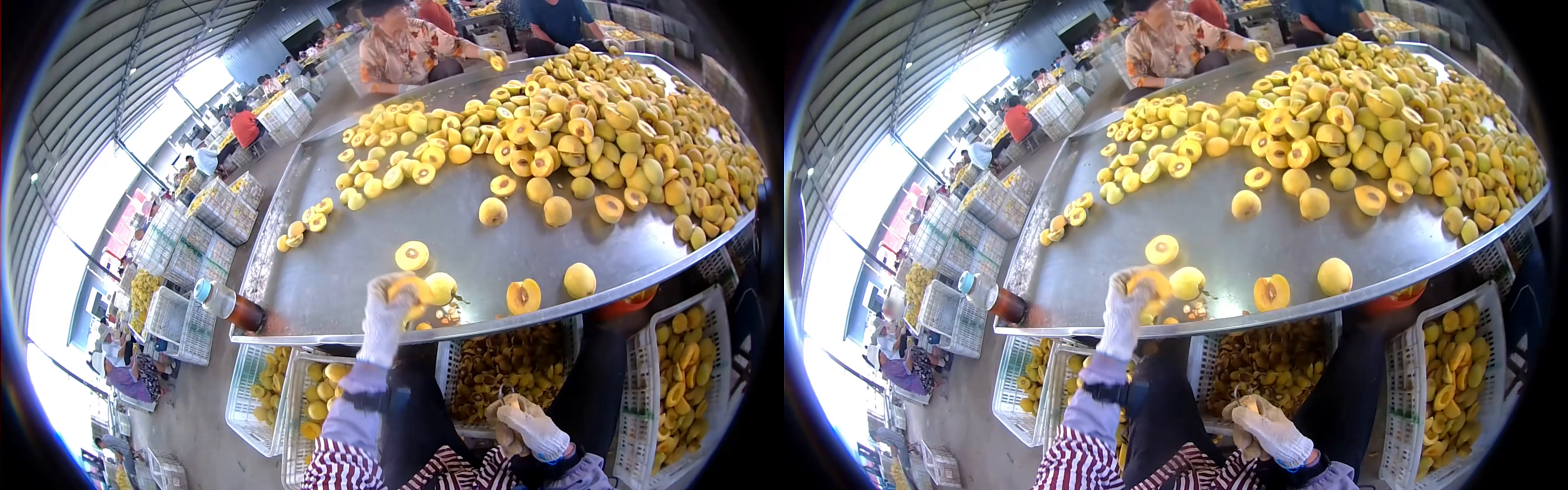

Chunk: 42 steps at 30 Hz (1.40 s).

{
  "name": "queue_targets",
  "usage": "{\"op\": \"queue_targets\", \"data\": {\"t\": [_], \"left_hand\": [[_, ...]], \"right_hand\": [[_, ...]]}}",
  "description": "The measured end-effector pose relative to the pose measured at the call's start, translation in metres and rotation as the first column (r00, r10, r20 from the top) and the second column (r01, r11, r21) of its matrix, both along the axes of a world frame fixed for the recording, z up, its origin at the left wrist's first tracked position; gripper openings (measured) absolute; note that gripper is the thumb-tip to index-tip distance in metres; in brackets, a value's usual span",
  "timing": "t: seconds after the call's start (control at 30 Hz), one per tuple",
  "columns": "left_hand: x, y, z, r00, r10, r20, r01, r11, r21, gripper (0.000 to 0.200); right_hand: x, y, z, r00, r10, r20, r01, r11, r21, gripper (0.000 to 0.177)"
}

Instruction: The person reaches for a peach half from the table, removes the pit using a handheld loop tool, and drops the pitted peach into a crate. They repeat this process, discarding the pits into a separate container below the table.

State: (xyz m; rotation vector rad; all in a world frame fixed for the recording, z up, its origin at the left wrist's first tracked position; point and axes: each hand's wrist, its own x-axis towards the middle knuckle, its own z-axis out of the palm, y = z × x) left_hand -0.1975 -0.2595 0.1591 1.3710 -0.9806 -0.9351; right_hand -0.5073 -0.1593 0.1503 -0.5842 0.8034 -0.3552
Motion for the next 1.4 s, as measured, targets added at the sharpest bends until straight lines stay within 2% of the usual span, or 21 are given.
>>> {"op": "queue_targets", "data": {"t": [0.07, 0.13, 0.2, 0.3, 0.33, 0.47, 0.57, 0.67, 0.7, 0.77, 0.8, 0.83, 0.9, 0.93, 1.0, 1.03, 1.1, 1.17, 1.2, 1.33, 1.4], "left_hand": [[-0.042, 0.032, 0.006, 0.983, -0.097, -0.156, 0.083, 0.992, -0.092, 0.033], [-0.078, 0.059, 0.001, 0.961, -0.201, -0.188, 0.208, 0.978, 0.018, 0.039], [-0.101, 0.083, -0.007, 0.904, -0.423, 0.058, 0.424, 0.906, -0.001, 0.038], [-0.127, 0.106, -0.016, 0.925, -0.375, 0.055, 0.379, 0.917, -0.124, 0.042], [-0.128, 0.110, -0.021, 0.920, -0.371, 0.124, 0.384, 0.916, -0.111, 0.046], [-0.133, 0.119, -0.010, 0.872, -0.402, 0.279, 0.393, 0.915, 0.091, 0.056], [-0.132, 0.126, 0.009, 0.831, -0.496, 0.252, 0.426, 0.859, 0.285, 0.054], [-0.131, 0.136, -0.019, 0.866, -0.388, 0.316, 0.378, 0.921, 0.095, 0.050], [-0.132, 0.136, -0.025, 0.880, -0.345, 0.326, 0.358, 0.934, 0.022, 0.049], [-0.132, 0.134, -0.028, 0.821, -0.358, 0.446, 0.319, 0.934, 0.162, 0.048], [-0.131, 0.134, -0.028, 0.783, -0.372, 0.498, 0.291, 0.927, 0.236, 0.048], [-0.130, 0.131, -0.025, 0.814, -0.368, 0.450, 0.286, 0.928, 0.240, 0.046], [-0.130, 0.120, -0.023, 0.921, -0.280, 0.272, 0.233, 0.953, 0.193, 0.045], [-0.127, 0.116, -0.028, 0.970, -0.229, 0.082, 0.218, 0.968, 0.124, 0.044], [-0.121, 0.117, -0.014, 0.900, -0.213, -0.379, 0.243, 0.970, 0.031, 0.043], [-0.123, 0.115, -0.006, 0.842, -0.166, -0.514, 0.227, 0.972, 0.058, 0.046], [-0.123, 0.113, 0.002, 0.757, -0.140, -0.638, 0.217, 0.975, 0.044, 0.056], [-0.125, 0.113, -0.003, 0.732, -0.108, -0.673, 0.188, 0.981, 0.047, 0.066], [-0.126, 0.112, -0.004, 0.656, -0.069, -0.752, 0.175, 0.983, 0.063, 0.064], [-0.139, 0.114, 0.005, 0.785, -0.101, -0.611, 0.179, 0.981, 0.068, 0.064], [-0.142, 0.116, 0.004, 0.826, -0.162, -0.540, 0.221, 0.974, 0.046, 0.063]], "right_hand": [[0.005, 0.003, 0.003, 0.995, -0.097, 0.029, 0.097, 0.995, 0.004, 0.039], [0.010, 0.003, 0.012, 0.982, -0.186, -0.034, 0.183, 0.980, -0.073, 0.035], [0.017, 0.006, 0.016, 0.948, -0.296, -0.115, 0.292, 0.955, -0.049, 0.028], [0.010, 0.006, -0.005, 0.905, -0.333, -0.264, 0.276, 0.933, -0.231, 0.023], [0.012, 0.006, -0.004, 0.893, -0.397, -0.211, 0.365, 0.914, -0.177, 0.014], [0.008, 0.009, -0.016, 0.849, -0.504, -0.160, 0.463, 0.854, -0.236, 0.015], [0.011, 0.009, -0.047, 0.815, -0.573, -0.083, 0.484, 0.754, -0.444, 0.016], [0.018, 0.010, -0.030, 0.821, -0.561, -0.104, 0.426, 0.724, -0.543, 0.018], [0.019, 0.012, -0.028, 0.835, -0.543, -0.092, 0.448, 0.767, -0.459, 0.018], [0.020, 0.013, -0.025, 0.859, -0.508, -0.062, 0.474, 0.835, -0.279, 0.018], [0.021, 0.014, -0.008, 0.894, -0.428, -0.133, 0.396, 0.894, -0.210, 0.018], [0.023, 0.015, 0.012, 0.920, -0.337, -0.198, 0.316, 0.940, -0.132, 0.017], [0.023, 0.019, 0.026, 0.974, -0.220, -0.059, 0.207, 0.964, -0.168, 0.018], [0.020, 0.019, 0.023, 0.968, -0.243, -0.068, 0.228, 0.956, -0.182, 0.019], [0.018, 0.019, 0.013, 0.959, -0.270, -0.090, 0.248, 0.947, -0.203, 0.021], [0.016, 0.017, 0.011, 0.959, -0.264, -0.103, 0.238, 0.947, -0.214, 0.022], [0.012, 0.015, 0.015, 0.968, -0.137, -0.210, 0.069, 0.950, -0.304, 0.032], [0.013, 0.015, 0.017, 0.967, -0.053, -0.250, -0.018, 0.962, -0.273, 0.037], [0.011, 0.016, 0.011, 0.967, -0.023, -0.254, -0.056, 0.953, -0.298, 0.044], [0.013, 0.015, 0.004, 0.915, -0.052, -0.400, -0.174, 0.844, -0.507, 0.054], [0.013, 0.014, 0.004, 0.907, -0.031, -0.419, -0.201, 0.844, -0.497, 0.055]]}}
